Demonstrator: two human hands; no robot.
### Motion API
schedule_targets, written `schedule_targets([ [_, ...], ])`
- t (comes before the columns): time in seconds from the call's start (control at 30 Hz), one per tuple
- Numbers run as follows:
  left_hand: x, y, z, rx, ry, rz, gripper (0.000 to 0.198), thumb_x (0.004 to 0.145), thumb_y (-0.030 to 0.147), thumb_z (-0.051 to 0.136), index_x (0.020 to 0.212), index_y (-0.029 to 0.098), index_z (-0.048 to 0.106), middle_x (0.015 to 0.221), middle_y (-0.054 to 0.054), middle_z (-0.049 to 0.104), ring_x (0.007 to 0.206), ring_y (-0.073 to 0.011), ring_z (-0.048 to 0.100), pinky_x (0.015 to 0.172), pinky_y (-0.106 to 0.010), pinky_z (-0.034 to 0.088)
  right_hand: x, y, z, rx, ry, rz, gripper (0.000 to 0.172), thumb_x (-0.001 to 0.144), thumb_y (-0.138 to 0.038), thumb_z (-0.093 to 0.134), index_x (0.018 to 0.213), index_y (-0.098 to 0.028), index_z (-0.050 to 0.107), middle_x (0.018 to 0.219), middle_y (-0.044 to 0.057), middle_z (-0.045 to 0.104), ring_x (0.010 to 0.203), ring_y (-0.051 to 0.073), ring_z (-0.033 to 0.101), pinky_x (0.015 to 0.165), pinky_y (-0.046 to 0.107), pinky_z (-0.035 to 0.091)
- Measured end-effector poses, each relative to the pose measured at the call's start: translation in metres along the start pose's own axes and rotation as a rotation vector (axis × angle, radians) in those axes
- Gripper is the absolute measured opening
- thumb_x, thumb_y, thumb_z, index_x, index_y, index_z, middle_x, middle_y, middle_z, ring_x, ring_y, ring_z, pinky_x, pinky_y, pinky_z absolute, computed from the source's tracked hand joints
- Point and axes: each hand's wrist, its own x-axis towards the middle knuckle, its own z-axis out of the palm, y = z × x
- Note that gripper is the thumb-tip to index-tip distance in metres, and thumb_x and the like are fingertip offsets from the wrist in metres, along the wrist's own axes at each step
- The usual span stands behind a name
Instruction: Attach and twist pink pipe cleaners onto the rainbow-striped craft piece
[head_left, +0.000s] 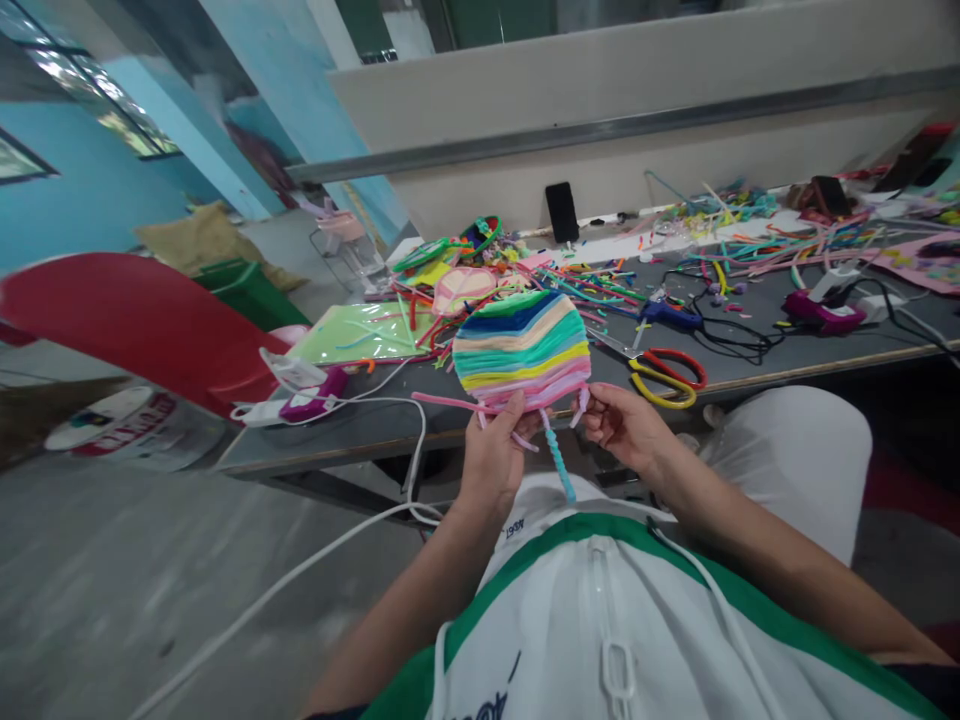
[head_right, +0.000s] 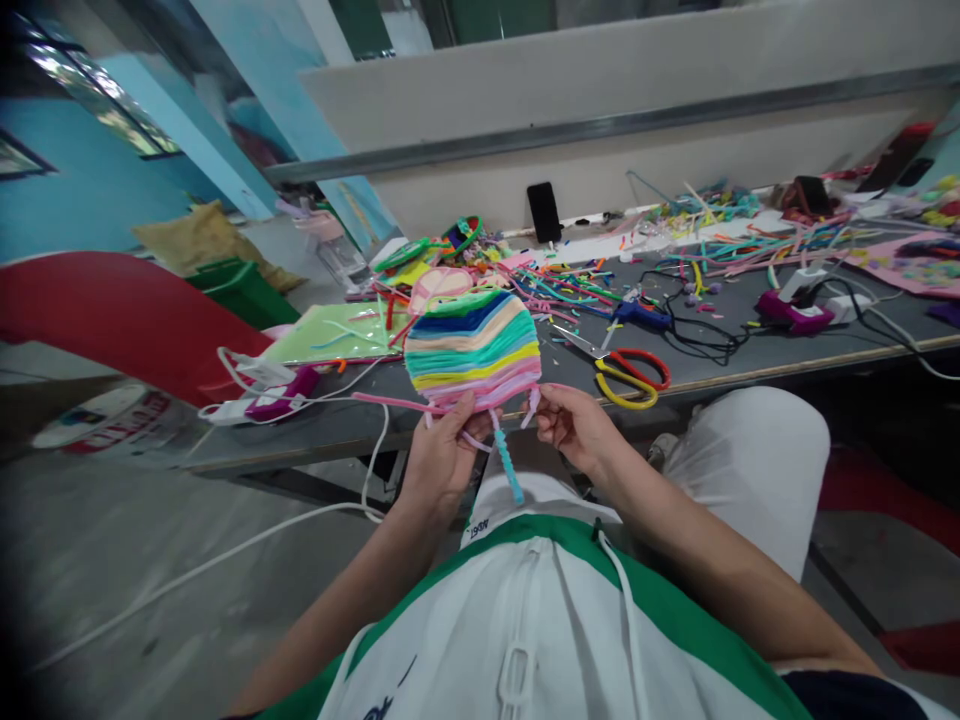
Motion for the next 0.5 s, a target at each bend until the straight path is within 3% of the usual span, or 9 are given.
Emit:
schedule_targets([
  [0.13, 0.001, 0.000, 0.001, 0.009, 0.009, 0.022, 0.042, 0.063, 0.022, 0.081, 0.100, 0.015, 0.062, 0.083, -0.005, 0.071, 0.067, -0.0161, 0.068, 0.069, -0.032, 0.058, 0.001, 0.003, 0.002, 0.007, -0.003, -0.027, 0.012, 0.075, -0.026, 0.070, 0.072, -0.014, 0.066, 0.058, -0.001, 0.057, 0.047, 0.006, 0.043, 0.042, 0.016, 0.035],
  [0.23, 0.008, -0.002, -0.003, 0.037, -0.008, 0.032, 0.040, 0.064, 0.023, 0.080, 0.099, 0.014, 0.062, 0.082, -0.005, 0.071, 0.067, -0.0167, 0.069, 0.069, -0.033, 0.058, 0.004, 0.003, -0.003, -0.019, 0.000, -0.015, 0.008, 0.075, -0.024, 0.069, 0.077, -0.016, 0.067, 0.065, 0.000, 0.062, 0.048, 0.006, 0.047, 0.041, 0.015, 0.037],
  [0.4, 0.024, -0.002, -0.015, 0.074, -0.028, 0.016, 0.034, 0.064, 0.025, 0.080, 0.090, 0.014, 0.062, 0.081, -0.005, 0.071, 0.065, -0.0169, 0.069, 0.070, -0.034, 0.058, 0.004, -0.012, -0.021, -0.070, -0.062, 0.061, 0.033, 0.073, -0.016, 0.060, 0.106, -0.019, 0.065, 0.105, 0.007, 0.069, 0.083, 0.015, 0.065, 0.061, 0.023, 0.053],
  [0.5, 0.030, 0.000, -0.019, 0.110, -0.081, -0.002, 0.033, 0.063, 0.023, 0.080, 0.089, 0.015, 0.063, 0.083, -0.004, 0.071, 0.067, -0.0171, 0.069, 0.070, -0.033, 0.059, 0.005, -0.022, -0.025, -0.087, -0.033, 0.010, 0.031, 0.076, -0.021, 0.057, 0.105, -0.016, 0.067, 0.107, 0.009, 0.069, 0.089, 0.017, 0.065, 0.066, 0.026, 0.055],
])
